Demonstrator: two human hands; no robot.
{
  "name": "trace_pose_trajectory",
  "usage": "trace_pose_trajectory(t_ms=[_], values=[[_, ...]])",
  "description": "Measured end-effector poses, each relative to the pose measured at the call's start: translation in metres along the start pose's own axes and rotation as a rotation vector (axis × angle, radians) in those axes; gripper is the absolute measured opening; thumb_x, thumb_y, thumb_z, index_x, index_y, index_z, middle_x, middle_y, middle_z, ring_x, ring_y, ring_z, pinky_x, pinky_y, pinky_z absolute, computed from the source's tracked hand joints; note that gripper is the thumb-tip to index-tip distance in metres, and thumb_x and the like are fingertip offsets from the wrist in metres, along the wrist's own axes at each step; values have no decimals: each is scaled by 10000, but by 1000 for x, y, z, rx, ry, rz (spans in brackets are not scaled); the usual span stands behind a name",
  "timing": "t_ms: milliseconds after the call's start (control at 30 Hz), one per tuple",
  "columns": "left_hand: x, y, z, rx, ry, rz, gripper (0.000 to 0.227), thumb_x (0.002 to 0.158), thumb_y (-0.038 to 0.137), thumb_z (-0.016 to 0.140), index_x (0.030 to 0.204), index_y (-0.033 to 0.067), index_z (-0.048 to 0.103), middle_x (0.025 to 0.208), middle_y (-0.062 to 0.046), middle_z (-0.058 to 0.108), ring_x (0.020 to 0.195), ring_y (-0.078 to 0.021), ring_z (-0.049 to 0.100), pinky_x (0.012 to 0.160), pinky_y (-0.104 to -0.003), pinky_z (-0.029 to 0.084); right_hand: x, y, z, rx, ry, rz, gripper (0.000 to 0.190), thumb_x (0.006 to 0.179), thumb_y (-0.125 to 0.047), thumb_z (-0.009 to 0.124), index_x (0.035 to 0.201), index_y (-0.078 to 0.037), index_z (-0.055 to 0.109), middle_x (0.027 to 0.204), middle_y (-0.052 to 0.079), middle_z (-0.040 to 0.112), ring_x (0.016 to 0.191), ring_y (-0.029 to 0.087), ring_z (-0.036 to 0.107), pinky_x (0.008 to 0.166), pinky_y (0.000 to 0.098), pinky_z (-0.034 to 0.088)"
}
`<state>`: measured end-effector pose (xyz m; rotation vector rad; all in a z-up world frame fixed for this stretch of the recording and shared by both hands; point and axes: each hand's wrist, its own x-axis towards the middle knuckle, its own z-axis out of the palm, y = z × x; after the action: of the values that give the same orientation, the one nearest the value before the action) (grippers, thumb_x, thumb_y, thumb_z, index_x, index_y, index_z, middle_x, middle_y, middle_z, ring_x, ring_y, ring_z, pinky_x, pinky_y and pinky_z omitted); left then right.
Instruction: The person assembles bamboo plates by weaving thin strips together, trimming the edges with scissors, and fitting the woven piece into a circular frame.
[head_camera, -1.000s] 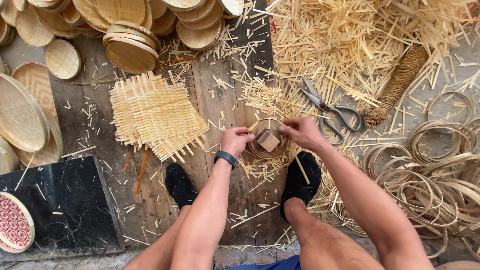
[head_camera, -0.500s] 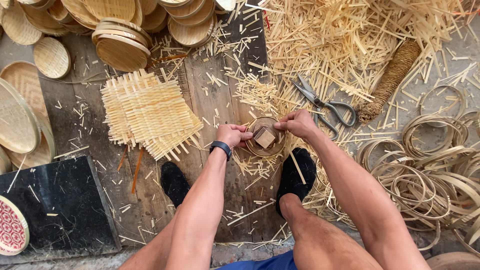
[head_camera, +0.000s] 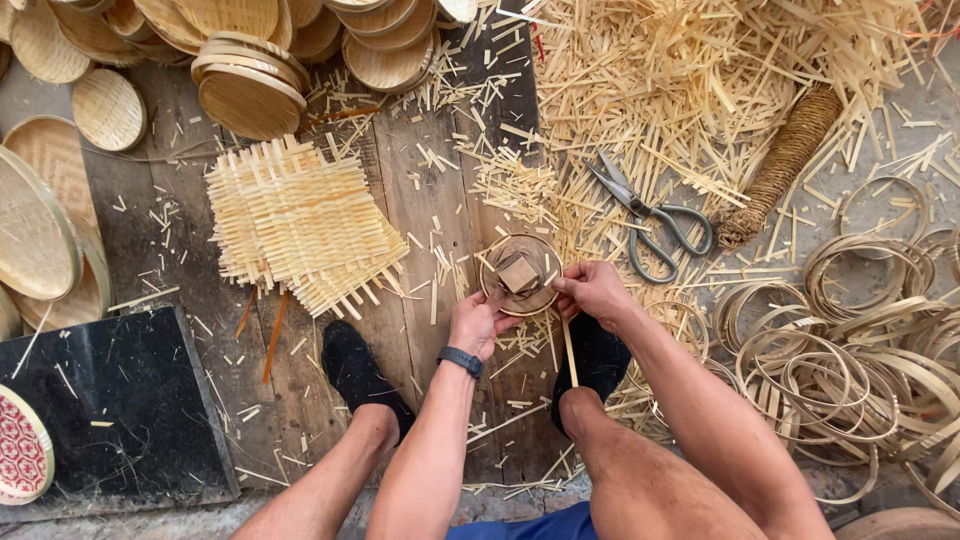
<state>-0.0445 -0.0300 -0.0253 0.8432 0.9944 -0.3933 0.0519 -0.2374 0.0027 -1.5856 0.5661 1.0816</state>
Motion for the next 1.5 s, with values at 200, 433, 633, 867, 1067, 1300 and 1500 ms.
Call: trace_pose_trajectory(t_ms=[200, 433, 633, 867, 1067, 1300, 1500], values=[[-2, 13, 11, 206, 144, 59, 259, 959, 90, 586, 1140, -64, 686, 1009, -154, 765, 883, -278, 781, 682, -408, 646, -4, 1, 6, -59, 6, -73, 231, 916, -155, 730, 988, 56, 673, 781, 156, 720, 635, 207, 698, 535, 313, 576], [-44, 57, 20, 799, -17, 768, 349, 1000, 318, 705, 1181, 22, 742, 940, -144, 780, 801, -247, 749, 655, -359, 583, -54, -36, 24, -233, -20, -266, 480, 863, -402, 730, 1113, -33, 552, 807, 133, 744, 691, 204, 765, 571, 347, 622], [-20, 29, 42, 729, 210, 824, 546, 1084, 503, 488, 1128, 25, 747, 778, -154, 685, 705, -227, 686, 657, -381, 528, -57, -36, 44, -332, 101, -330, 494, 838, -391, 778, 1038, 37, 635, 740, 166, 744, 596, 196, 719, 508, 318, 551], [26, 53, -36, 1018, 190, 742, 328, 968, 357, 642, 1079, 84, 785, 880, -135, 772, 763, -224, 732, 719, -372, 581, -51, -15, 7, 137, -121, -420, 357, 910, -372, 628, 1024, -34, 598, 730, 117, 748, 551, 157, 677, 436, 261, 491], [18, 202, -57, 824, 339, 911, 262, 939, 229, 708, 1072, 10, 760, 990, -148, 792, 907, -232, 764, 821, -395, 608, -46, -3, -12, 169, -20, -437, 346, 895, -352, 658, 1019, -31, 618, 730, 122, 732, 559, 166, 670, 451, 274, 474], [-75, 343, -13, -141, 22, 639, 677, 882, 567, 594, 1171, -45, 605, 1000, -211, 768, 803, -239, 793, 666, -343, 674, -48, 8, -4, 193, -4, -423, 349, 899, -358, 673, 980, -22, 626, 739, 120, 719, 581, 178, 660, 477, 291, 472], [-34, 186, 19, 404, -55, 282, 106, 891, 173, 670, 940, 105, 734, 774, -84, 747, 563, -123, 681, 460, -298, 543, -54, -1, 12, 198, -198, -415, 395, 924, -360, 632, 1117, -17, 603, 930, 159, 734, 773, 214, 694, 583, 331, 528]])
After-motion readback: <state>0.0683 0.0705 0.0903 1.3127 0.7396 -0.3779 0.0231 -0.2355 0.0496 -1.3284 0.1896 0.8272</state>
